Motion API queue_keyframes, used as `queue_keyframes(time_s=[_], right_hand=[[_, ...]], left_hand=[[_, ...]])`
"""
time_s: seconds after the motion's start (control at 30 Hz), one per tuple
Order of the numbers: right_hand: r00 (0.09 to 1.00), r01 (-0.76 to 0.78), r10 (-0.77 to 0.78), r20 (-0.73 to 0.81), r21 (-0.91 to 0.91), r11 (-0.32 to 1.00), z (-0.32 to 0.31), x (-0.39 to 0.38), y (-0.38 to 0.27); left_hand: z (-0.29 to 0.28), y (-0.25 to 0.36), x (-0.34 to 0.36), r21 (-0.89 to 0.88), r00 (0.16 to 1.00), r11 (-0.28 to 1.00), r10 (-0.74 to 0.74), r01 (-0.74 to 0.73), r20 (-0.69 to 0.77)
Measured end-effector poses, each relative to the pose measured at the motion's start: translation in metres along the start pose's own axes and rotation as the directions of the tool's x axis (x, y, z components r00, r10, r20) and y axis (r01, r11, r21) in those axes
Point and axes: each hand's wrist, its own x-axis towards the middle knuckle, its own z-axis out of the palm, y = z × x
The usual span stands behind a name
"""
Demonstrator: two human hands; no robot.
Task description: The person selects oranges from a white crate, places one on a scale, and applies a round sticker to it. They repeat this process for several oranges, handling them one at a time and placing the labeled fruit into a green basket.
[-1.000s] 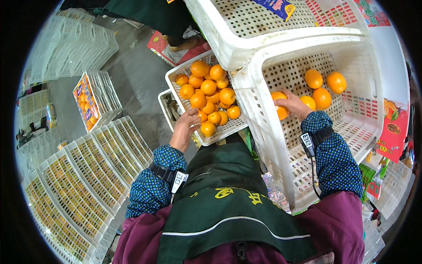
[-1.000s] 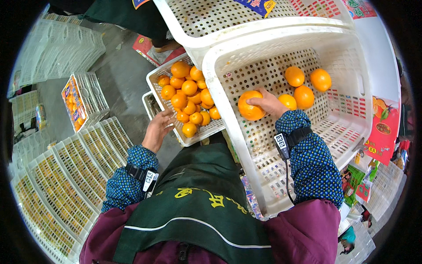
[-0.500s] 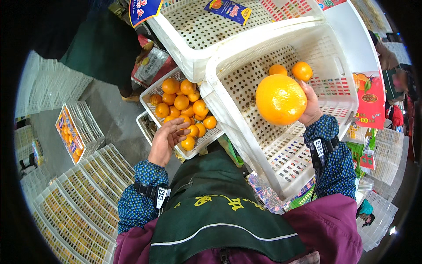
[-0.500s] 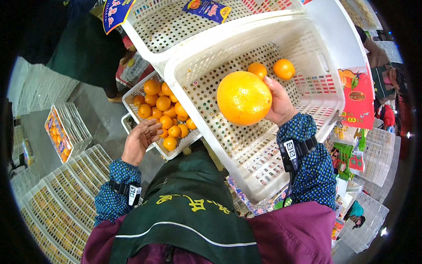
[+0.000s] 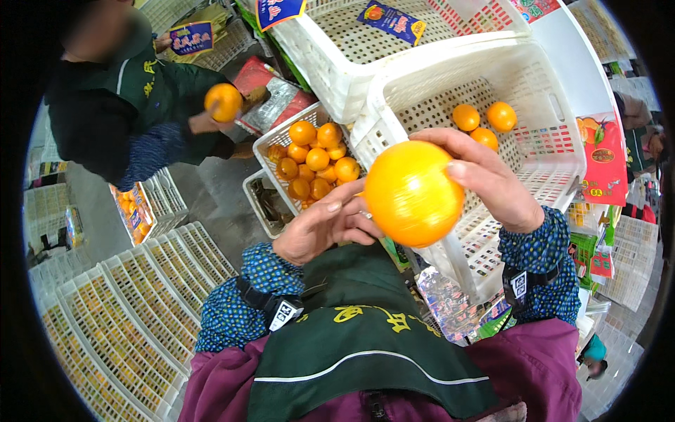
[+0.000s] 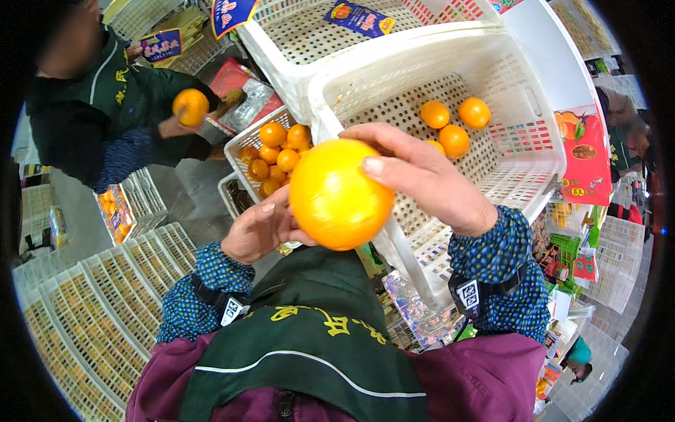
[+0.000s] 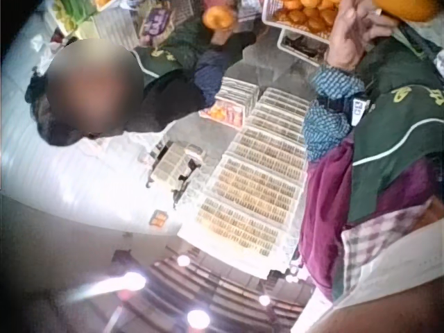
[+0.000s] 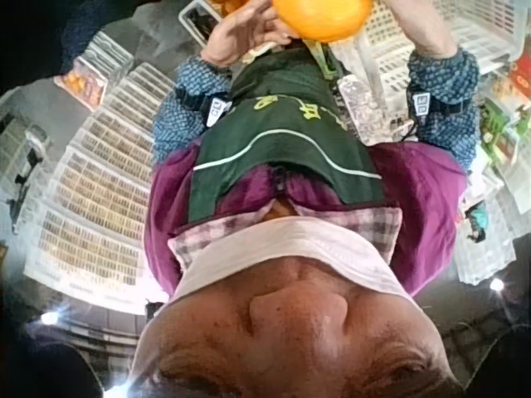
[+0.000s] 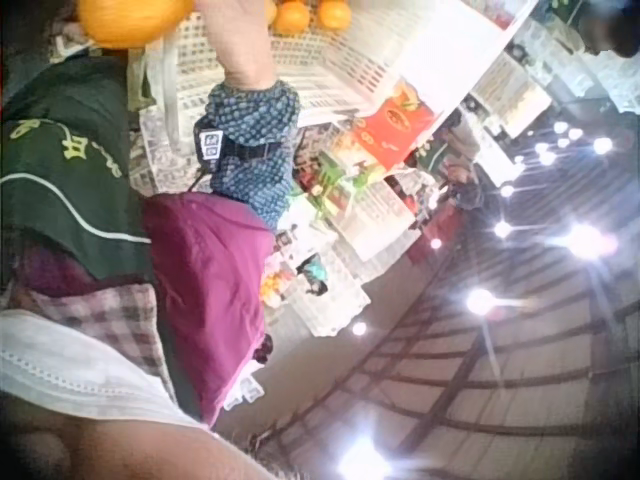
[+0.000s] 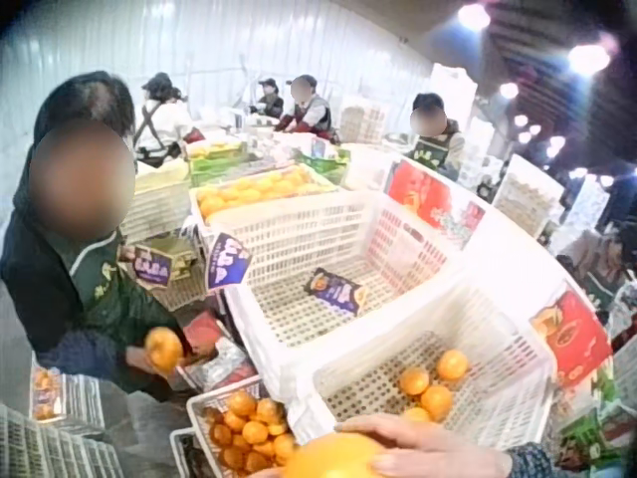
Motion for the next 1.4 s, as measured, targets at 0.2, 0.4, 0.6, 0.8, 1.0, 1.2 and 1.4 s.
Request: queue_keyframes(time_s=[0.2, 0.4, 0.6, 0.8, 1.0, 1.2, 1.4], right_hand=[[0.996, 0.078, -0.08, -0.049, -0.041, 0.996, 0.031, 0.011, 0.023], [0.925, -0.095, 0.124, -0.358, 0.099, 0.991, -0.015, -0.009, 0.056], [0.769, -0.521, 0.444, -0.46, -0.05, 0.852, -0.081, -0.009, 0.131], [0.764, -0.629, 0.487, -0.424, -0.316, 0.71, -0.13, -0.01, 0.187], [0.801, -0.572, 0.485, -0.352, -0.689, 0.445, -0.152, 0.008, 0.231], [0.766, -0.586, 0.584, -0.27, -0.666, 0.461, -0.161, 0.018, 0.256], [0.771, -0.604, 0.524, -0.362, -0.675, 0.423, -0.145, 0.04, 0.295]], left_hand=[[-0.012, -0.028, -0.005, -0.188, 0.99, 0.974, 0.118, -0.13, -0.071], [-0.064, -0.062, -0.031, -0.196, 0.99, 0.975, 0.079, -0.102, -0.118], [-0.105, -0.091, -0.05, -0.142, 0.916, 0.984, -0.154, 0.108, -0.371], [-0.121, -0.106, -0.054, -0.166, 0.869, 0.969, -0.238, 0.182, -0.435], [-0.116, -0.117, -0.054, -0.154, 0.879, 0.963, -0.264, 0.22, -0.396], [-0.114, -0.123, -0.049, -0.138, 0.882, 0.964, -0.265, 0.228, -0.391], [-0.117, -0.127, -0.046, -0.124, 0.879, 0.963, -0.271, 0.241, -0.392]])
